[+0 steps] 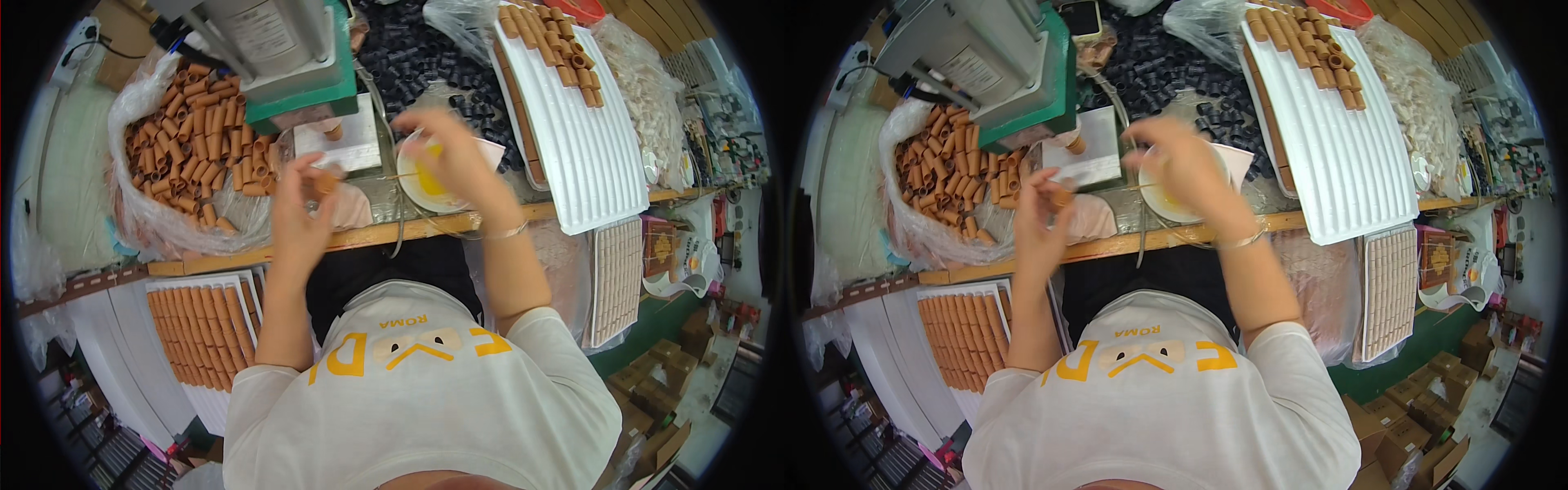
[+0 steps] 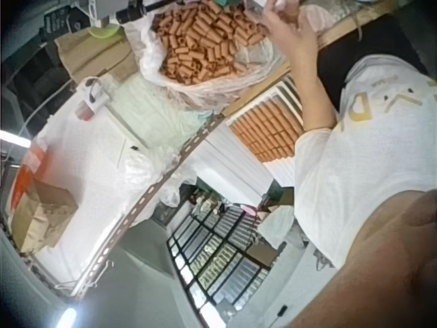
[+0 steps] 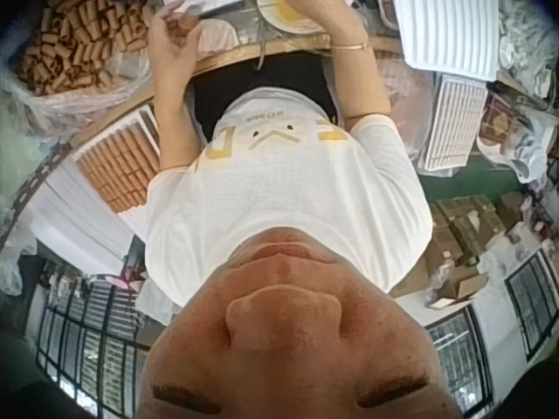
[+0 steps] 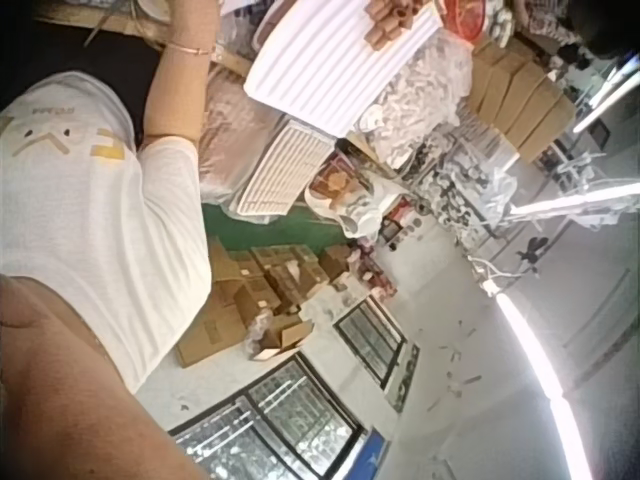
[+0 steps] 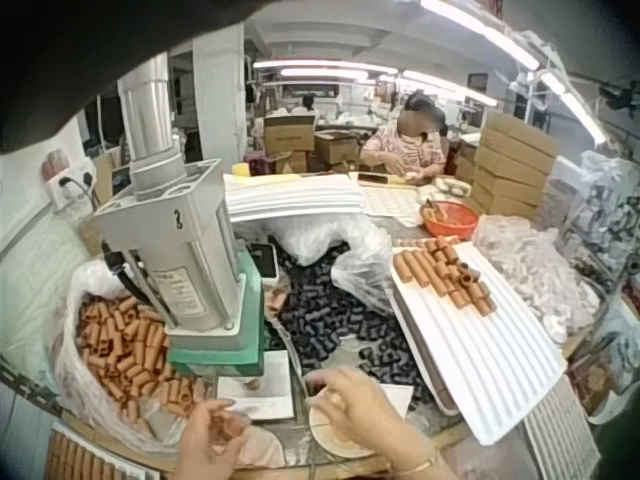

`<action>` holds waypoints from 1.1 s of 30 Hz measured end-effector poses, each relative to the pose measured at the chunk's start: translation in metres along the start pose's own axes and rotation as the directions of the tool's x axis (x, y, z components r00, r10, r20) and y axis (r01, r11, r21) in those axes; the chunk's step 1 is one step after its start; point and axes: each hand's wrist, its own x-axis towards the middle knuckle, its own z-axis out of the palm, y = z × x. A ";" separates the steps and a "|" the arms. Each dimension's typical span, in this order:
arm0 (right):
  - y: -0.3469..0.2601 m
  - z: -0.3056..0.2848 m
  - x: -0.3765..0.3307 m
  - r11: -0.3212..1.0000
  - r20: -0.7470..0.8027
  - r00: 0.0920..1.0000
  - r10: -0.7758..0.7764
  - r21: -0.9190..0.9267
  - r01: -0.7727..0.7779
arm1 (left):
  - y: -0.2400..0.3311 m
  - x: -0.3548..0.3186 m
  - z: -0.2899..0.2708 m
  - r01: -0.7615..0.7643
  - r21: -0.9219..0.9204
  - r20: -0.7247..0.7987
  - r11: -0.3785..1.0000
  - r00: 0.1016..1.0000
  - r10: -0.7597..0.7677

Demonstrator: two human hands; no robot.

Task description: Apply adhesive to circular components and assemble them into vertical stacks for packaging or further processing.

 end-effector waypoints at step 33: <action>-0.013 -0.057 -0.049 0.971 -0.021 1.000 0.011 -0.238 -0.016 | 0.014 0.019 0.036 -0.148 -0.113 0.289 0.982 0.941 0.175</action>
